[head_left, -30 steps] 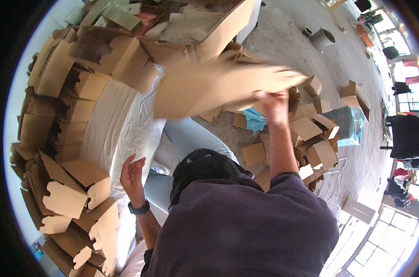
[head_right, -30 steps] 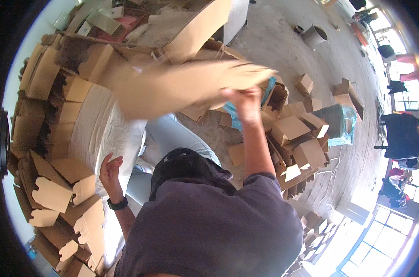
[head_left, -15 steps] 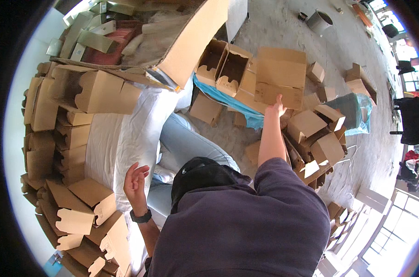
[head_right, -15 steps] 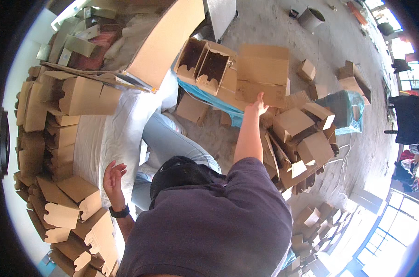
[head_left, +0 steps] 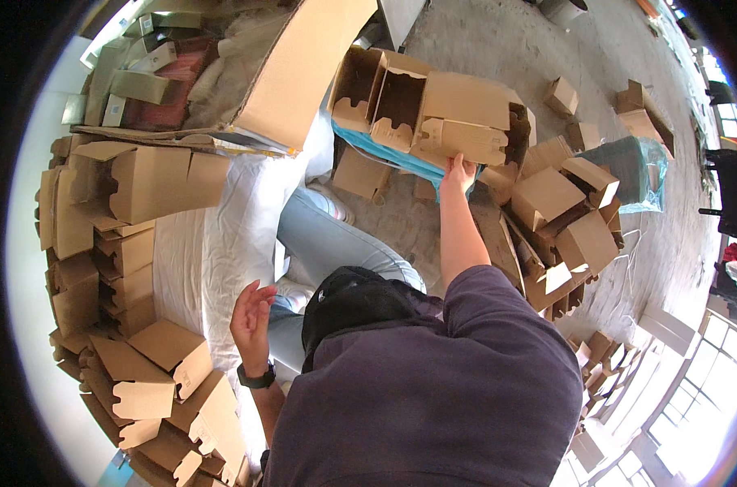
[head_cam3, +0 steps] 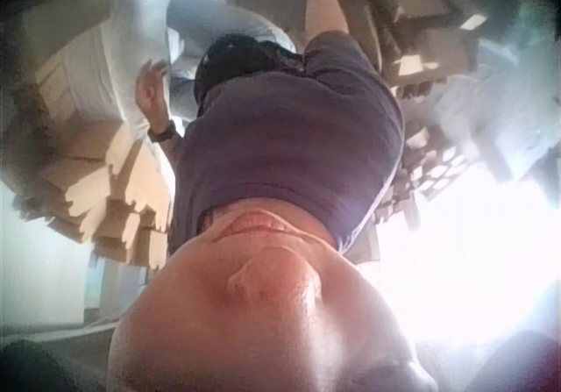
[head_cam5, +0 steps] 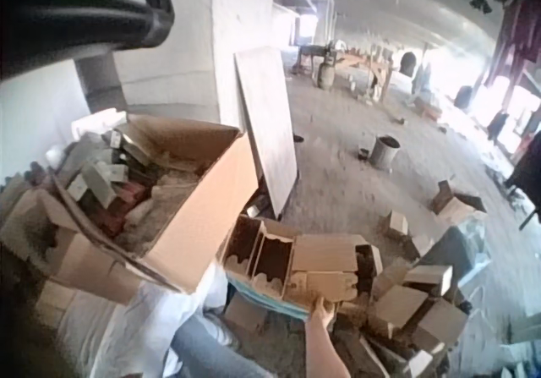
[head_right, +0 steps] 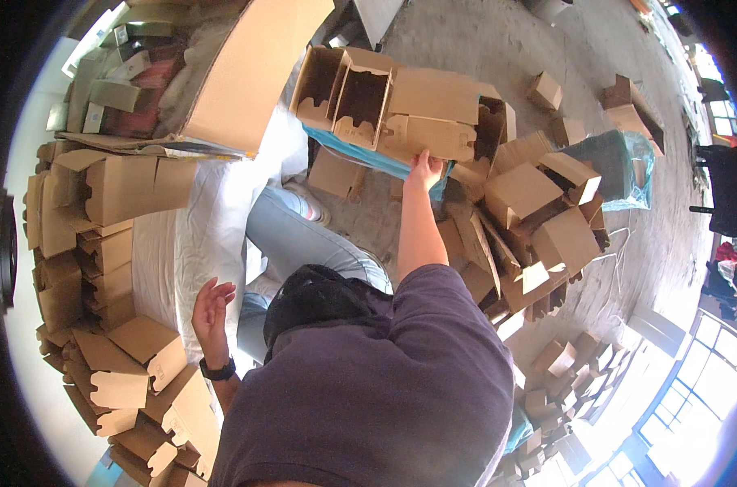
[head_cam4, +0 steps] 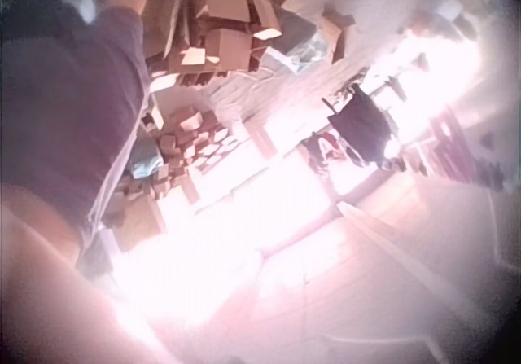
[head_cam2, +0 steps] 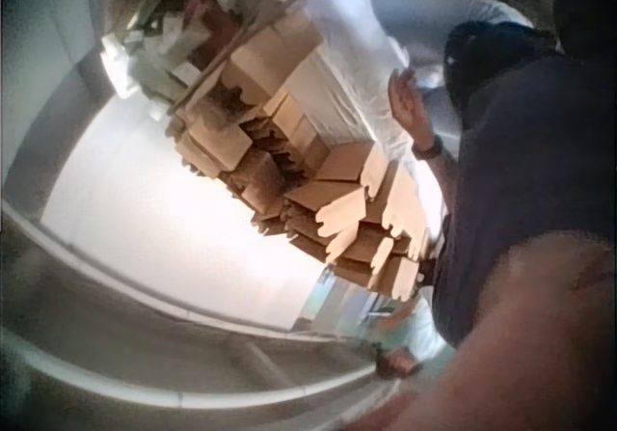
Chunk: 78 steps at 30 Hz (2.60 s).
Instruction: The person picks up flat cardboard pieces and folds them along pre-scored lines to assemble several individual boxes, placing the finished ones on a table.
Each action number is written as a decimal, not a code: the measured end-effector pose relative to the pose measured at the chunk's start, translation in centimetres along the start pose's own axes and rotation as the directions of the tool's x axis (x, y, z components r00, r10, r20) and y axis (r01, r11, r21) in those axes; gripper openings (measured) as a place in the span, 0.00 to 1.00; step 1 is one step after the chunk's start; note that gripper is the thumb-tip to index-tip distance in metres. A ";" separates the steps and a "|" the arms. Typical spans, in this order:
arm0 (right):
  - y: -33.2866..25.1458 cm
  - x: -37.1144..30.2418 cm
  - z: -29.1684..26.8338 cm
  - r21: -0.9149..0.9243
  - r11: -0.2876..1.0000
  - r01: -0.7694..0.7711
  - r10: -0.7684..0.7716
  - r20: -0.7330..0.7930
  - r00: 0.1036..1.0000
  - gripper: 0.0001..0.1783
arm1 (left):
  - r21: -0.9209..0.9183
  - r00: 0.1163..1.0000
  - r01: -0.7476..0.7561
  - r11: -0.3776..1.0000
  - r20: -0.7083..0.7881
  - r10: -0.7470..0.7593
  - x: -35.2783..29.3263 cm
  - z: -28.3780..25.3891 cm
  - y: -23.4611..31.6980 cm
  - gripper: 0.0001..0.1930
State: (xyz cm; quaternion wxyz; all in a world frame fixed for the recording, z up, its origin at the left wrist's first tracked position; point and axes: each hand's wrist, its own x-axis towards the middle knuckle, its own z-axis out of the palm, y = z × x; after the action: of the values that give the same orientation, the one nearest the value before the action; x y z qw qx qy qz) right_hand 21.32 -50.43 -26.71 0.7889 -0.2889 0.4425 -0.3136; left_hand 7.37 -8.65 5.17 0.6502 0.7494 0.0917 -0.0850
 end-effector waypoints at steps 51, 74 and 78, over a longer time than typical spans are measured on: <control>-3.6 -1.5 4.8 -0.669 -0.582 0.462 -0.014 0.577 0.817 0.36 | 0.168 0.974 0.155 0.974 0.138 -0.179 0.0 2.6 -2.3 0.19; -3.7 2.0 7.3 -0.662 -0.564 0.494 0.302 0.391 0.869 0.46 | 0.228 0.963 0.156 0.961 0.181 -0.199 0.5 3.7 -2.6 0.18; -2.9 8.4 3.8 -0.612 -0.508 0.606 0.381 0.472 0.795 0.48 | 0.234 0.972 0.124 0.964 0.164 -0.165 0.2 2.0 -3.1 0.18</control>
State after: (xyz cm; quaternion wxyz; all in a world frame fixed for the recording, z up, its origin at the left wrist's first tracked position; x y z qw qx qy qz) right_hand 27.40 -57.88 -27.28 0.1548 -0.9449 0.1800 0.2254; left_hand 6.74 -10.19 1.83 0.5598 0.7978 0.0763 -0.2105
